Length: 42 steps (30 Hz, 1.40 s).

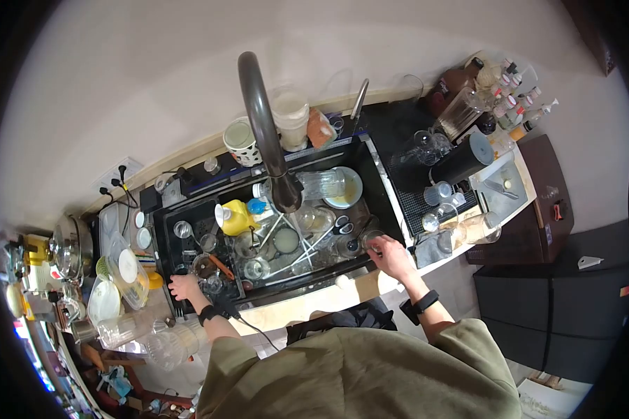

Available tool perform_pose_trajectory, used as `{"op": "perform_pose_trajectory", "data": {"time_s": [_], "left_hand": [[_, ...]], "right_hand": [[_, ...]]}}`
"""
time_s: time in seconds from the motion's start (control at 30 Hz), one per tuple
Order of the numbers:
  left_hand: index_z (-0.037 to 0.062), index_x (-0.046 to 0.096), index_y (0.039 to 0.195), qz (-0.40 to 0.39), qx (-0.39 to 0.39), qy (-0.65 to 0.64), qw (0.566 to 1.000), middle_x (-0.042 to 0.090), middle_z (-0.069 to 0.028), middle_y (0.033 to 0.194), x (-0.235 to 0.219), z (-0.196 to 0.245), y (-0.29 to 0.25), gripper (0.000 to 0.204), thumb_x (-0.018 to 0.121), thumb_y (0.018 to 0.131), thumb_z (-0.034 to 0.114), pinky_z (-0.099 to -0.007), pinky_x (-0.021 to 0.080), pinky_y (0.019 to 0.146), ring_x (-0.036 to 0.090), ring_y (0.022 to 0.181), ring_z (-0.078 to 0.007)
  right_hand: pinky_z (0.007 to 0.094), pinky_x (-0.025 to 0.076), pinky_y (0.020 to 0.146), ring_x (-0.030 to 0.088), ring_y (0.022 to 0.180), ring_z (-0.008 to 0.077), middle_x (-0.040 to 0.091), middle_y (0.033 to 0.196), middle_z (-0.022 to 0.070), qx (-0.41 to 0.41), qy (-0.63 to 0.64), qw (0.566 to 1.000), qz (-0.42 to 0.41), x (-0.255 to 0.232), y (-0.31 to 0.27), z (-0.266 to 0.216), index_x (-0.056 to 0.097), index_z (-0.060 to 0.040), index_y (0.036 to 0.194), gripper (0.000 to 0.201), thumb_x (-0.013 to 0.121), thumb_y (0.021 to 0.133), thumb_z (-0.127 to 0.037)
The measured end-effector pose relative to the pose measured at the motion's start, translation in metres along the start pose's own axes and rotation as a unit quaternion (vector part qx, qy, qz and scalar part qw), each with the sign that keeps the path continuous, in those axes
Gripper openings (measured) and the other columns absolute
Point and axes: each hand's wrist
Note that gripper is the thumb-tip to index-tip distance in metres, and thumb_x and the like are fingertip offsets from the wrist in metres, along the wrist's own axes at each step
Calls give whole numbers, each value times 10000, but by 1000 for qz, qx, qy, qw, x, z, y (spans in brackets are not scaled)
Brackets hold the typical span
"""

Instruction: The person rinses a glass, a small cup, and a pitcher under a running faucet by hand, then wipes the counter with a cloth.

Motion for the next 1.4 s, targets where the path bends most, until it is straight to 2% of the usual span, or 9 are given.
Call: {"op": "perform_pose_trajectory", "data": {"time_s": [0.23,0.37,0.5,0.63,0.77,0.87,1.17,1.3,1.4], "left_hand": [[73,517,1197,122,60,10,991,469,-161,1225,-17,2,-25,685,778,677,433,-486,445,866,493,1117,-336],[37,553,1183,187,191,-81,960,492,-178,1191,-43,7,-67,603,778,699,317,-458,433,874,507,1072,-355],[22,616,1086,135,246,-188,941,526,-156,1158,-56,10,-100,450,769,727,248,-465,427,882,523,1060,-348],[19,652,996,93,293,-238,921,582,-147,1075,-61,14,-120,338,766,732,197,-459,452,856,570,999,-348],[-3,657,942,57,355,-277,891,612,-166,993,-57,23,-126,299,765,724,172,-451,474,829,595,956,-360],[-11,656,956,12,377,-261,889,611,-182,988,-56,34,-131,309,757,733,178,-451,471,844,593,979,-358],[-14,646,962,-5,428,-281,859,617,-188,996,-58,41,-147,311,754,737,171,-443,474,841,599,959,-377],[-16,645,971,-8,424,-277,862,616,-190,991,-58,30,-146,317,753,737,169,-438,479,835,599,962,-378],[-14,648,978,-20,410,-257,875,615,-192,994,-59,24,-146,326,754,734,173,-441,481,830,598,965,-379]], "right_hand": [[409,499,754,615,849,330,620,907,132,-67,21,998,-3,-5,-16,-11,636,-42,961,202,683,820,-178],[407,453,816,580,930,296,607,967,106,-109,-34,993,31,-1,-29,-10,640,-45,969,221,699,812,-190],[406,451,828,571,945,308,611,1019,117,-48,-81,980,173,-19,-53,12,638,-37,967,194,679,783,-84],[427,411,920,516,1057,341,545,1142,165,98,-168,950,246,-39,-79,40,588,-42,1054,286,660,783,-98],[455,383,974,458,1126,370,485,1218,208,166,-166,929,287,-29,-86,84,560,-57,1163,432,692,816,-279],[451,384,979,459,1125,367,490,1208,200,191,-157,936,250,-26,-82,94,569,-55,1166,470,700,810,-332],[417,451,827,565,938,339,592,968,152,196,-137,932,273,-28,-86,118,587,-20,1002,255,676,824,-180],[394,469,809,587,892,327,608,966,164,160,-60,911,375,-43,-100,57,569,14,1017,208,631,866,-114],[391,487,820,587,951,315,601,1063,156,32,-55,957,284,-38,-117,10,607,0,999,273,705,747,-37]]}}
Point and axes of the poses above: each hand's wrist, its own y-axis towards the middle knuckle, its own x-axis out of the palm, z = x × y
